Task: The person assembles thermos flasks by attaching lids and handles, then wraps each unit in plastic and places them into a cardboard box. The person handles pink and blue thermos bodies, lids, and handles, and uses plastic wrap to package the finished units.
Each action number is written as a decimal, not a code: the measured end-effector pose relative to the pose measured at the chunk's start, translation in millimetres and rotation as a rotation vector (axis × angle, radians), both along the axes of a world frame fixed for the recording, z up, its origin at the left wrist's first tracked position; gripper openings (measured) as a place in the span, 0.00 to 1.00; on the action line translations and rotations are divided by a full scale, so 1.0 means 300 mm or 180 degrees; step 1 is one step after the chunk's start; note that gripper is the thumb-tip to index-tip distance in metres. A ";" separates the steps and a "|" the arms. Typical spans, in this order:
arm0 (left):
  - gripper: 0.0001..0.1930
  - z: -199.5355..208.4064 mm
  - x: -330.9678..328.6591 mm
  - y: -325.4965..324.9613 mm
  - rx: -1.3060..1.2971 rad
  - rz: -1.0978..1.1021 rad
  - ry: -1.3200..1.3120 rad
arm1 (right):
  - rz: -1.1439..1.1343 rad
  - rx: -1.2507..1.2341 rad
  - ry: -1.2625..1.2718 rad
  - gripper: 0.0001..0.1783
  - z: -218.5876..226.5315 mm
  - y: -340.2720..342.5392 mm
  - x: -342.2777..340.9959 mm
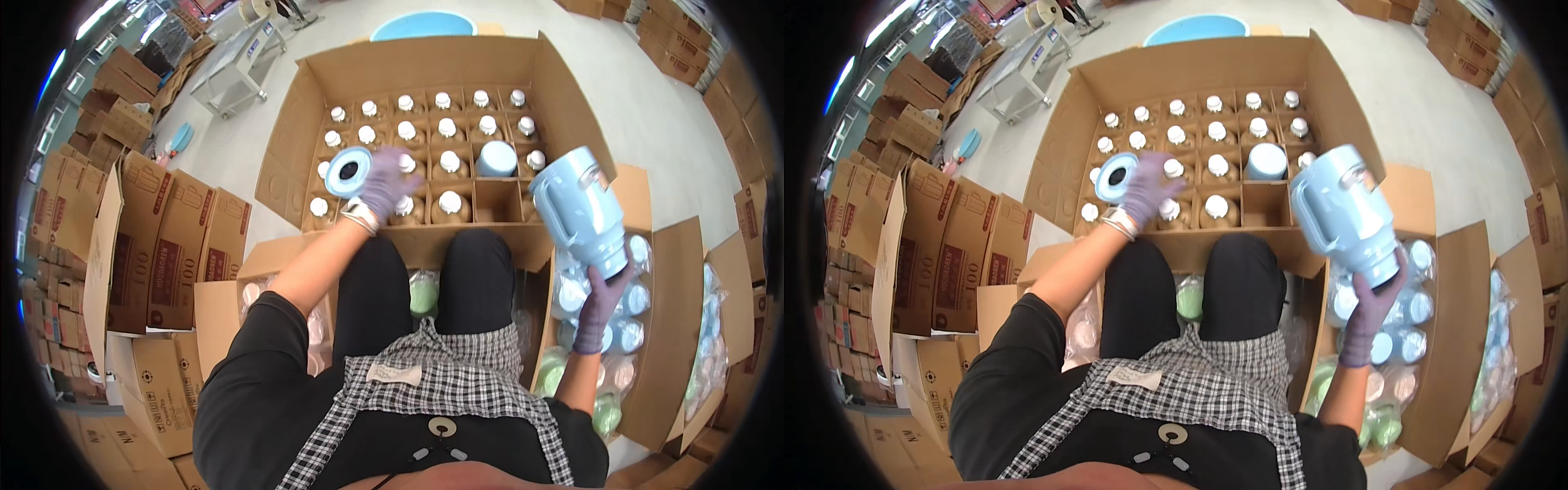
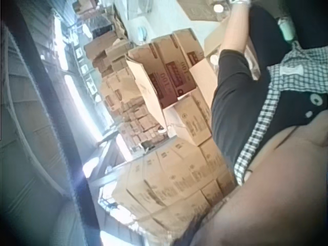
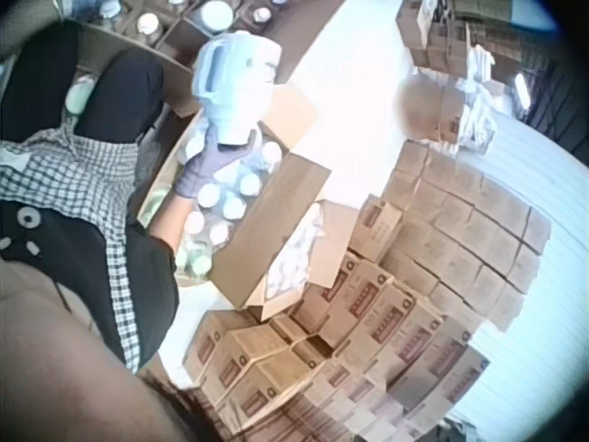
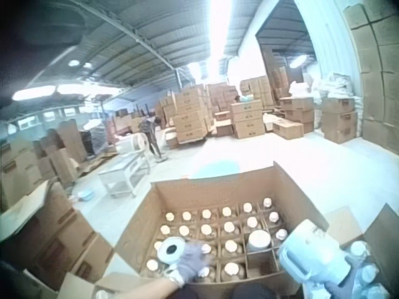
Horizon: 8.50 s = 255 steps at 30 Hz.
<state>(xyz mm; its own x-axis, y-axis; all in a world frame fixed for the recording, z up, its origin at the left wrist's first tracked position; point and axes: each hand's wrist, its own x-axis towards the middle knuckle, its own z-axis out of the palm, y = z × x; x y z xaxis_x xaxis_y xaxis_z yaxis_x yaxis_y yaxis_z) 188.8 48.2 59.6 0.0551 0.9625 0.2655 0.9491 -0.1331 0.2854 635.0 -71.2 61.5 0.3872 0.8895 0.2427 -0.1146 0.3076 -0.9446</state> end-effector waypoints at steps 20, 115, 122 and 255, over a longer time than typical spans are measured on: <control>0.53 0.675 0.053 -0.541 0.0355 -0.0850 -0.0469 | 0.0543 0.0541 -0.0118 0.62 0.251 -0.108 -0.039; 0.39 0.106 -0.294 -0.913 -0.0651 -0.0434 -0.2749 | 0.3122 0.0758 -0.0930 0.49 0.270 -0.209 -0.737; 0.32 0.239 -0.256 -0.383 -0.0616 0.0221 -0.1964 | 0.1948 -0.0502 0.0539 0.26 0.019 -0.039 -0.534; 0.48 0.006 -0.464 -0.890 -0.0248 -0.0354 -0.5282 | 0.3708 -0.0189 -0.0245 0.40 0.243 0.061 -0.784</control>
